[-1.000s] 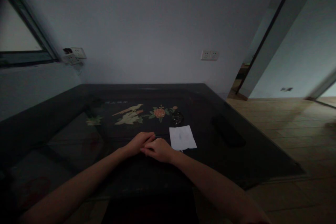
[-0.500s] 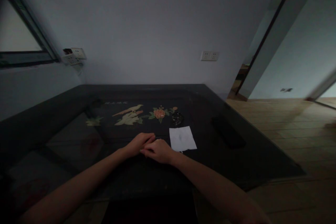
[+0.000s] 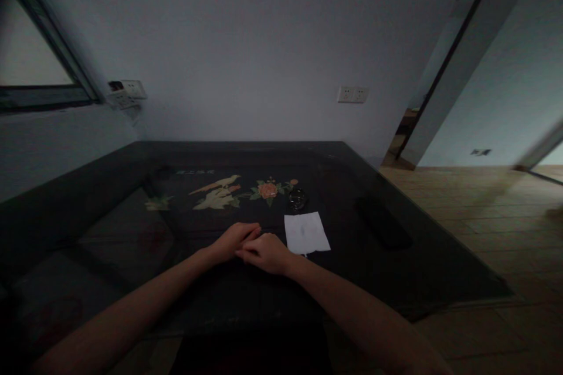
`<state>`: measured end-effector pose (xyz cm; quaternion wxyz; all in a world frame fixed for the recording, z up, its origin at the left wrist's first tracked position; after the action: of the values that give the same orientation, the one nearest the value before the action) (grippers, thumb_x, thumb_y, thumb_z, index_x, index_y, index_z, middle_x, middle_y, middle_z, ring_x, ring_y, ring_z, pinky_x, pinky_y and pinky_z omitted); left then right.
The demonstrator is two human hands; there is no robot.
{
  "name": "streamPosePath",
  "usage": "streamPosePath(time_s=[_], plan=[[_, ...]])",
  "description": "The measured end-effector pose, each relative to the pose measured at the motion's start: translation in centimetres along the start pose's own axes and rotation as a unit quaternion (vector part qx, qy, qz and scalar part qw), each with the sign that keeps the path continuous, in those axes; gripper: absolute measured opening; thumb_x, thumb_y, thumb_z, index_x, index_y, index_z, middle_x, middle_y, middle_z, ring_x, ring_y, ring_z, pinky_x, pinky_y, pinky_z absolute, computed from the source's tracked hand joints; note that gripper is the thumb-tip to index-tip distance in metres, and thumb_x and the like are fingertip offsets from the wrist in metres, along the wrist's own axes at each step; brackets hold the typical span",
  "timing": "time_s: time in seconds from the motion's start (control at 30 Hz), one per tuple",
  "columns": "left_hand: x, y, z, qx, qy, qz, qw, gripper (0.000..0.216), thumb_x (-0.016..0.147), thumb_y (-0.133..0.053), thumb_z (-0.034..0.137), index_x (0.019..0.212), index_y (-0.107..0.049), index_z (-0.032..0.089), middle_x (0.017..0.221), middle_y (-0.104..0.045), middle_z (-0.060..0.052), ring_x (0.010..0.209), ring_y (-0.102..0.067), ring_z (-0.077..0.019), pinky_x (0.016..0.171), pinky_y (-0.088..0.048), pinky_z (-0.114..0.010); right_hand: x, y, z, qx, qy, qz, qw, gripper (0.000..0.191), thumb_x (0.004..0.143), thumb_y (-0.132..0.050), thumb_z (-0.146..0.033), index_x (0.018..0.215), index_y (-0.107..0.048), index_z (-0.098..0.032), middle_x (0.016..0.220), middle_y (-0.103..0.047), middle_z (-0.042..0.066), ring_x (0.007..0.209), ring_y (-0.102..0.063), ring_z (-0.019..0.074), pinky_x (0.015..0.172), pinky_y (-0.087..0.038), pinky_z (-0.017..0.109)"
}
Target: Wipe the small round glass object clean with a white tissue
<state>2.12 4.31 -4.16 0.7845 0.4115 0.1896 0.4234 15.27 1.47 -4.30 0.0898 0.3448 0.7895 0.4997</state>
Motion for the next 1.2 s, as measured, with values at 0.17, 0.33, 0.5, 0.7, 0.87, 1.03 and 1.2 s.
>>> streamPosePath(time_s=[0.17, 0.33, 0.5, 0.7, 0.87, 1.03, 1.2], plan=[[-0.03, -0.02, -0.2, -0.005, -0.005, 0.0, 1.0, 0.027, 0.087, -0.04, 0.023, 0.06, -0.036, 0.017, 0.057, -0.041, 0.005, 0.055, -0.036, -0.0091, 0.055, -0.022, -0.025, -0.01, 0.16, -0.15, -0.005, -0.002, -0.003, 1.0, 0.034, 0.095, -0.049, -0.033, 0.073, -0.068, -0.016, 0.068, -0.067, 0.002, 0.062, -0.057, 0.0124, 0.06, -0.031, 0.024], [-0.11, 0.13, 0.01, -0.001, -0.004, -0.001, 1.0, 0.029, 0.088, -0.039, 0.023, 0.06, -0.034, 0.018, 0.058, -0.041, 0.005, 0.055, -0.035, -0.0091, 0.055, -0.022, -0.025, -0.02, 0.18, -0.2, -0.001, -0.005, 0.001, 1.0, 0.034, 0.095, -0.049, -0.033, 0.072, -0.068, -0.016, 0.066, -0.066, 0.002, 0.062, -0.056, 0.0128, 0.059, -0.032, 0.023], [-0.08, 0.04, 0.02, 0.001, -0.005, 0.003, 1.0, 0.031, 0.091, -0.037, 0.027, 0.062, -0.038, 0.017, 0.059, -0.043, 0.004, 0.056, -0.037, -0.0092, 0.056, -0.023, -0.025, -0.03, 0.04, -0.05, 0.001, 0.004, 0.0, 1.0, 0.034, 0.095, -0.048, -0.033, 0.073, -0.067, -0.016, 0.066, -0.065, 0.002, 0.06, -0.055, 0.0121, 0.059, -0.031, 0.023], [-0.04, 0.02, -0.07, 0.008, 0.0, 0.0, 1.0, 0.03, 0.089, -0.039, 0.026, 0.061, -0.037, 0.017, 0.058, -0.043, 0.005, 0.056, -0.036, -0.009, 0.055, -0.022, -0.025, 0.0, 0.04, 0.05, 0.0, -0.001, -0.007, 1.0, 0.034, 0.095, -0.048, -0.034, 0.074, -0.068, -0.016, 0.068, -0.066, 0.002, 0.063, -0.056, 0.012, 0.059, -0.032, 0.022], [0.06, -0.2, -0.41, 0.004, -0.001, 0.0, 1.0, 0.027, 0.088, -0.039, 0.024, 0.062, -0.038, 0.017, 0.058, -0.042, 0.005, 0.056, -0.036, -0.009, 0.055, -0.023, -0.024, 0.01, 0.21, -0.16, -0.014, 0.003, -0.011, 1.0, 0.035, 0.095, -0.048, -0.034, 0.072, -0.067, -0.015, 0.067, -0.065, 0.003, 0.061, -0.054, 0.0119, 0.057, -0.029, 0.023], [0.14, -0.39, -0.71, 0.007, -0.007, 0.007, 1.0, 0.031, 0.091, -0.037, 0.029, 0.063, -0.039, 0.017, 0.06, -0.044, 0.005, 0.057, -0.038, -0.0092, 0.056, -0.024, -0.024, -0.05, 0.12, -0.08, -0.008, 0.001, -0.004, 1.0, 0.035, 0.095, -0.048, -0.034, 0.072, -0.067, -0.016, 0.067, -0.066, 0.002, 0.062, -0.056, 0.0121, 0.059, -0.03, 0.023], [0.08, -0.28, -0.52, 0.016, -0.01, 0.003, 1.0, 0.029, 0.09, -0.038, 0.028, 0.064, -0.039, 0.017, 0.06, -0.044, 0.005, 0.056, -0.037, -0.0091, 0.056, -0.024, -0.024, -0.07, -0.03, 0.11, -0.002, -0.003, -0.002, 1.0, 0.034, 0.095, -0.049, -0.035, 0.074, -0.068, -0.016, 0.069, -0.067, 0.002, 0.062, -0.057, 0.0122, 0.059, -0.031, 0.023]])
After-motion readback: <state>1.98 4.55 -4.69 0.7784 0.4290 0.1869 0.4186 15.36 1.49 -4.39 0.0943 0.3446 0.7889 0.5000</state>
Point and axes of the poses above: each hand's wrist, its own x-axis towards the middle knuckle, its own y-axis out of the back of the hand, z = x × y, the point moved 2 cm from there along x, towards the middle knuckle
